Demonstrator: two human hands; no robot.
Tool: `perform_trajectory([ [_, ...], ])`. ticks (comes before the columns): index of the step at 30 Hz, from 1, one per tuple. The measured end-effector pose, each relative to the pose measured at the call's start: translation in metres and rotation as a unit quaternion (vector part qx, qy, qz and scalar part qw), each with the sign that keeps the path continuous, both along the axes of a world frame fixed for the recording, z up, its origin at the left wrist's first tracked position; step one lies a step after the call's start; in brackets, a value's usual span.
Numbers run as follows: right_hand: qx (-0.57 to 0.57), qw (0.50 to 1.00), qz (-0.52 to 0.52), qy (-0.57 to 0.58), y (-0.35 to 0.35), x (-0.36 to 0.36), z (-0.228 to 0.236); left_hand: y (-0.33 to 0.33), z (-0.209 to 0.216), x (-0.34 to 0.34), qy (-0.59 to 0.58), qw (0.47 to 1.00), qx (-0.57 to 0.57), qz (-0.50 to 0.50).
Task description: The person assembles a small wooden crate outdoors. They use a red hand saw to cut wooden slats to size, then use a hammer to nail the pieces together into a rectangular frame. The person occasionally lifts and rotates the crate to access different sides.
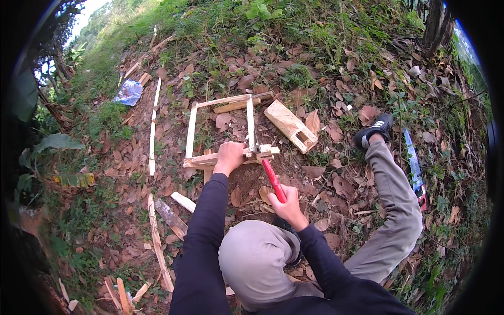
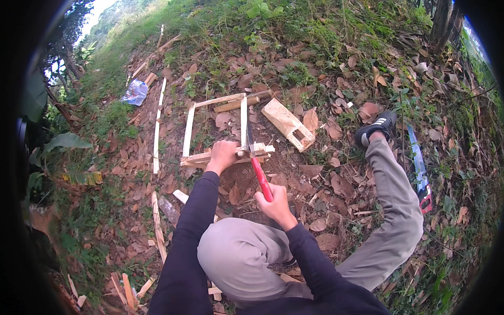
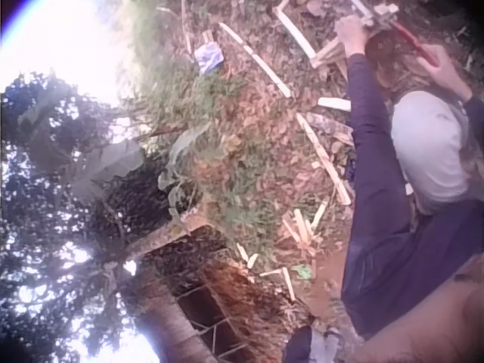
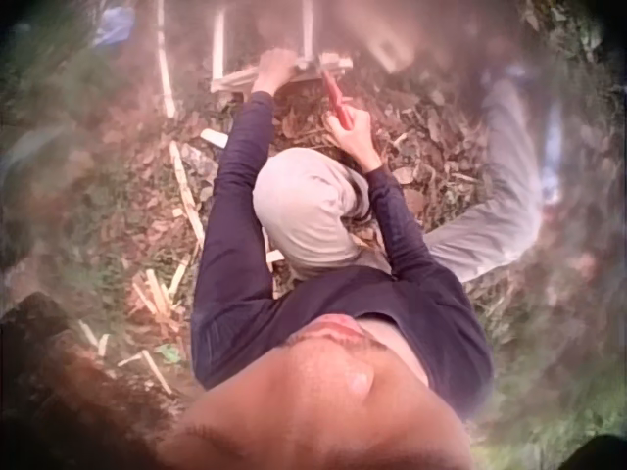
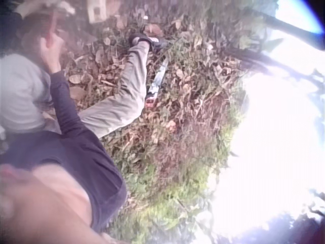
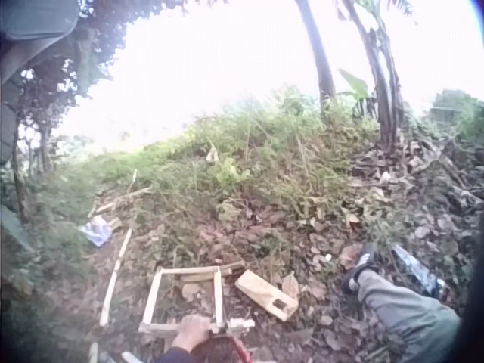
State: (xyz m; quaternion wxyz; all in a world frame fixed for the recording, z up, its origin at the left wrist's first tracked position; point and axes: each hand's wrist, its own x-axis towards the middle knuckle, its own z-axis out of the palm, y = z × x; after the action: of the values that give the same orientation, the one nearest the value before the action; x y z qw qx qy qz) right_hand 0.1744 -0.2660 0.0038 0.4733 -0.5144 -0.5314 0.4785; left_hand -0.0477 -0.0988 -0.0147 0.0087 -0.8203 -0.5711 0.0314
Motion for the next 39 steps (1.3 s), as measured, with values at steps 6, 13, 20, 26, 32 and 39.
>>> perform_trajectory([
  [6, 0.001, 0.999, -0.031, 0.008, -0.011, -0.027, 0.003, -0.010, -0.003, 0.006, -0.009, 1.000, 0.016, 0.009],
  [13, 0.043, 0.997, -0.034, -0.058, 0.010, -0.011, 0.015, -0.017, 0.007, 0.023, -0.059, 0.991, 0.010, 0.122],
  [20, 0.040, 0.999, -0.002, -0.027, -0.052, 0.020, 0.003, 0.010, 0.004, 0.005, -0.048, 0.997, 0.001, 0.068],
  [26, 0.030, 0.999, -0.020, -0.032, 0.013, -0.003, 0.013, 0.010, -0.003, 0.000, -0.054, 0.996, -0.008, 0.066],
  [32, 0.010, 1.000, 0.026, -0.003, -0.051, 0.032, 0.016, 0.023, 0.014, -0.004, -0.051, 0.996, -0.025, 0.076],
  [39, 0.049, 0.998, -0.006, -0.029, 0.020, 0.011, 0.023, 0.007, 0.000, 0.005, -0.030, 0.999, -0.009, 0.037],
])
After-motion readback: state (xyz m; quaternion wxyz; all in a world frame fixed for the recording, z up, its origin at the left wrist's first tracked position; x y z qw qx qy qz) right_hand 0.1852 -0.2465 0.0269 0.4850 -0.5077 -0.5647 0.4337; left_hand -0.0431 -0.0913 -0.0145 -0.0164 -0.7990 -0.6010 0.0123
